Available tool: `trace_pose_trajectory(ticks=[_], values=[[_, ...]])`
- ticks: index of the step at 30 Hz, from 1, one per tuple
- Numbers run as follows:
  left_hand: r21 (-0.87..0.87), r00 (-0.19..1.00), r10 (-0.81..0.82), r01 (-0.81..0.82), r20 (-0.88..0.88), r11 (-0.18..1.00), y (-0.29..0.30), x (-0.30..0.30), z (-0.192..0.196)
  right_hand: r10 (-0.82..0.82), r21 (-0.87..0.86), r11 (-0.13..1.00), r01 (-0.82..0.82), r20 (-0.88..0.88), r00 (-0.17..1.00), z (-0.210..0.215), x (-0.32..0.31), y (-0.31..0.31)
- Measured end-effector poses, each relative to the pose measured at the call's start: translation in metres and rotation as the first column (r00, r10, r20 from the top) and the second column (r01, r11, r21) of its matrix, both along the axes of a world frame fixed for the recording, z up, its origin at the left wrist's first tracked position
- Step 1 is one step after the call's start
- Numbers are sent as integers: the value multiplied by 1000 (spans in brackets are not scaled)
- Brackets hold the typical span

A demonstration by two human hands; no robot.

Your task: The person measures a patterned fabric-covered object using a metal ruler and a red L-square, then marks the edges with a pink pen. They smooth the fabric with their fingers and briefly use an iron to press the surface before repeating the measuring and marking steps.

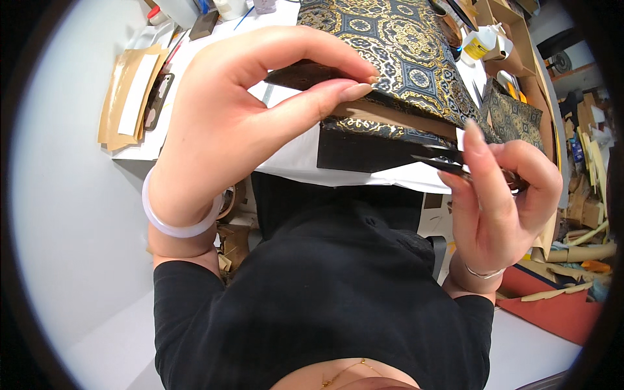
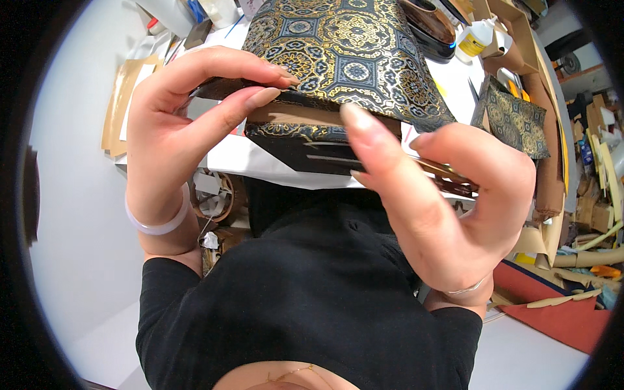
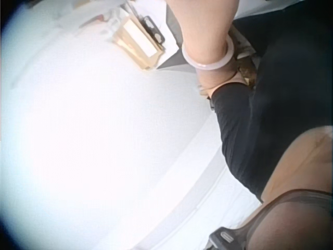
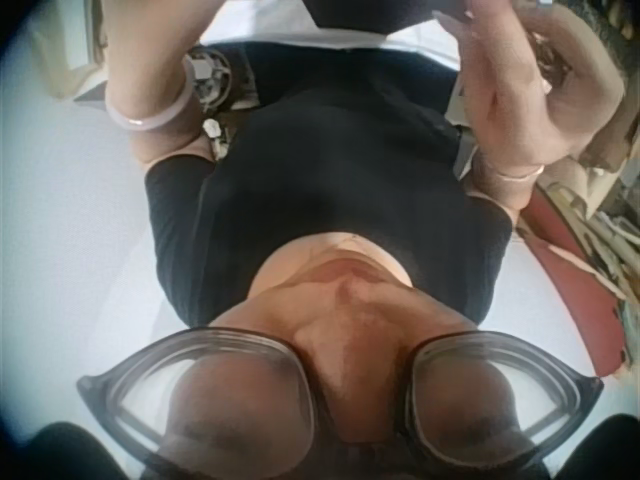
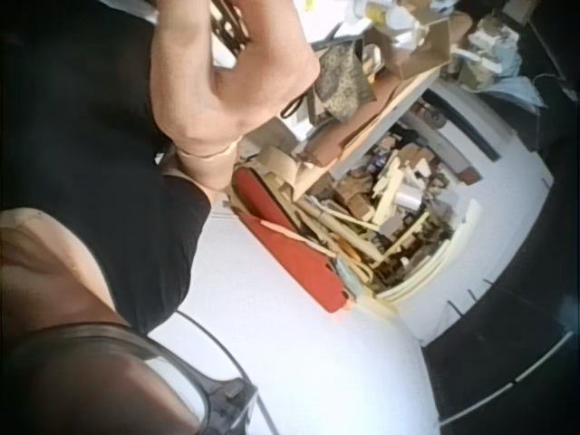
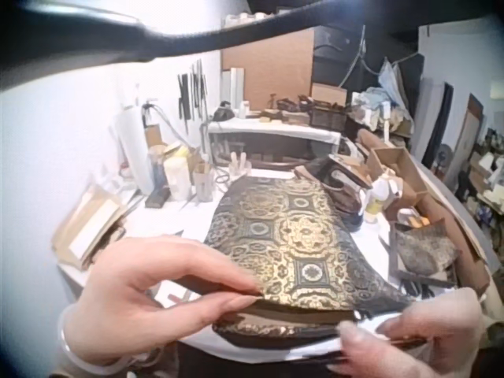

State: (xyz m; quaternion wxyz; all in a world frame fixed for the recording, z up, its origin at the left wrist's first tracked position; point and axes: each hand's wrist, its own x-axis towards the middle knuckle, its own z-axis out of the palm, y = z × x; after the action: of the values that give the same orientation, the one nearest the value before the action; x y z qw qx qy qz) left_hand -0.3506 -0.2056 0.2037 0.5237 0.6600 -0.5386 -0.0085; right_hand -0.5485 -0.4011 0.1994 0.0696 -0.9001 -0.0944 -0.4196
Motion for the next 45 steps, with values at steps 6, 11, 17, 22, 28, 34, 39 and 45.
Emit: trace_pose_trajectory(ticks=[6,11,17,22,28,34,39,45], values=[[-14,1000,9,-9,-2,1000,1,4,-5,-108,-136,985,104,-20,994,9,15,12],[-33,1000,9,-9,-20,999,0,4,-6,-200,-239,954,182,-53,978,13,20,14],[-37,1000,-12,11,-29,999,1,4,-5,-180,-256,952,169,-20,984,10,25,12],[-29,999,-14,13,-51,1000,2,2,-5,-182,-289,942,170,-14,983,8,24,10],[-17,999,-5,4,-39,1000,1,2,-3,-151,-214,966,146,-7,989,9,20,5],[-1,997,16,-16,-82,1000,0,-1,-2,-187,-111,976,188,20,982,15,12,9],[6,999,-7,7,35,1000,3,0,-1,-198,-140,968,211,102,975,19,-3,-28],[94,959,-13,-14,282,995,16,-2,0,-524,308,786,535,-126,842,-64,-18,-111]])
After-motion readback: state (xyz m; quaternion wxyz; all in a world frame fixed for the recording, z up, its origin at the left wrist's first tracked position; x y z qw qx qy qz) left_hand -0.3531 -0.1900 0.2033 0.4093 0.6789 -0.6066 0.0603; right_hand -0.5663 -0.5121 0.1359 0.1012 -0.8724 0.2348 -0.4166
